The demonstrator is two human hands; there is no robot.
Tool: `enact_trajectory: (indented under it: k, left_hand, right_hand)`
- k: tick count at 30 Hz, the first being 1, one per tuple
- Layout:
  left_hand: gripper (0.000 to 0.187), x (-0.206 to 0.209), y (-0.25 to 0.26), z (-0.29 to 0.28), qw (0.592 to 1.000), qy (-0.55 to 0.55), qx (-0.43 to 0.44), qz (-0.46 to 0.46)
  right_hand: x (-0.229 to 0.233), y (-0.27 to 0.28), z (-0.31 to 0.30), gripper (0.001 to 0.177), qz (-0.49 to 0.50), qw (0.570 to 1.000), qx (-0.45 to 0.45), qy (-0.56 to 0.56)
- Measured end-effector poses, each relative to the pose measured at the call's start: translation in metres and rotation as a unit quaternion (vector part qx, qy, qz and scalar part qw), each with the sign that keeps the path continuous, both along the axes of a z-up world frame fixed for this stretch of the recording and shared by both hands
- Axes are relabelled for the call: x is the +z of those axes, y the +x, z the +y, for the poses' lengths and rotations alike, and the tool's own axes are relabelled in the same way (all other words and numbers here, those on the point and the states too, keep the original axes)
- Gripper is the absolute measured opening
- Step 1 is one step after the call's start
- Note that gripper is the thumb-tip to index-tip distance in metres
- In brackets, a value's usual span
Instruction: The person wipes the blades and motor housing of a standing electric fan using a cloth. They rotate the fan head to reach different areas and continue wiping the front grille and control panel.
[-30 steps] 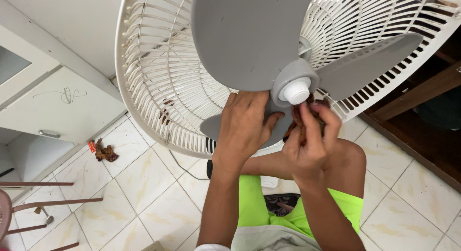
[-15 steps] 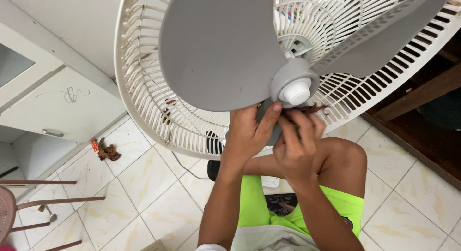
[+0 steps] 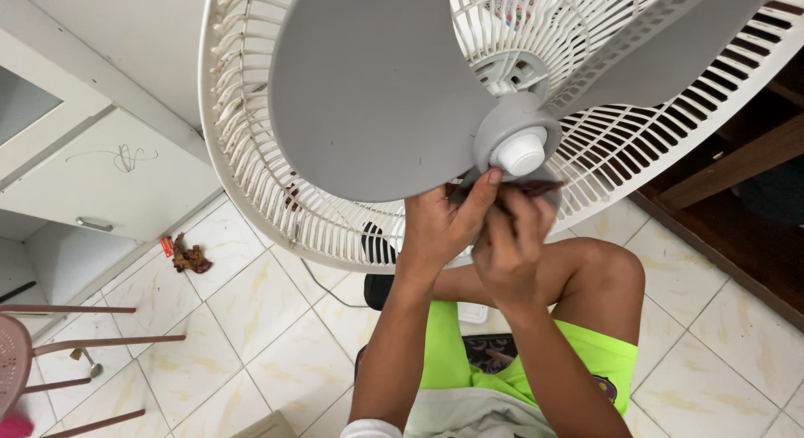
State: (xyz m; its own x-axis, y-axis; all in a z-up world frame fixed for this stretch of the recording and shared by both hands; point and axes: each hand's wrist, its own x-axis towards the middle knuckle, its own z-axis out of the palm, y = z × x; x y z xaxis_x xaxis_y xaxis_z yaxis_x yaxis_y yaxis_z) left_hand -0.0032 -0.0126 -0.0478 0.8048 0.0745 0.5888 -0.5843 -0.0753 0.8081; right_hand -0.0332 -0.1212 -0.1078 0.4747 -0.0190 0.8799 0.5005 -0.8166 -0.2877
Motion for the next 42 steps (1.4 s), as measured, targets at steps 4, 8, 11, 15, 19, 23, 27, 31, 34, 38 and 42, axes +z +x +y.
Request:
enact_trajectory:
  k: [4,8,11,15,19,23,27,31,34,38,42]
  left_hand:
    - [0.024,0.006,-0.001,0.003,1.0,0.001,-0.017,0.013]
    - [0.024,0.009,-0.004,0.006,0.999,0.04,0.005,-0.011]
    - [0.027,0.008,-0.006,0.002,0.999,0.044,0.009,-0.018]
    - [0.036,0.004,-0.012,-0.012,0.993,0.089,0.048,-0.056]
    - [0.038,-0.003,-0.009,-0.014,0.983,0.122,0.079,-0.109]
    - [0.037,-0.035,-0.006,-0.003,0.954,-0.194,-0.198,0.113]
    - [0.046,-0.039,-0.004,-0.004,0.987,-0.061,-0.128,0.071]
    - [0.054,-0.004,-0.006,-0.003,0.979,0.165,0.077,-0.089]
    - [0.051,0.013,-0.006,-0.004,0.982,0.113,0.079,-0.131]
    - [0.047,0.006,-0.012,-0.004,0.992,0.095,0.044,-0.076]
    - [0.044,-0.003,-0.009,-0.006,0.988,0.149,0.024,0.028]
  right_hand:
    - [0.001,-0.006,0.003,0.033,0.06,0.984,0.158,-0.055]
    - [0.061,-0.03,-0.037,0.032,0.093,0.972,0.216,0.016]
    - [0.111,-0.042,-0.042,0.036,0.042,0.992,0.114,0.03]
    - [0.155,-0.016,-0.023,0.041,-0.004,0.997,0.073,-0.033]
    - [0.164,-0.008,0.014,0.054,-0.005,0.991,0.044,-0.125]
    - [0.144,-0.043,0.033,0.053,0.066,0.985,0.119,-0.104]
    - [0.149,-0.059,0.003,0.052,0.215,0.961,0.172,-0.035]
    - [0.168,-0.038,0.005,0.043,0.126,0.99,0.065,0.001]
    - [0.173,-0.019,0.018,0.047,0.071,0.993,0.016,-0.097]
    - [0.161,-0.054,0.034,0.051,0.131,0.981,-0.013,-0.145]
    - [0.169,-0.071,0.004,0.047,0.261,0.958,0.046,-0.106]
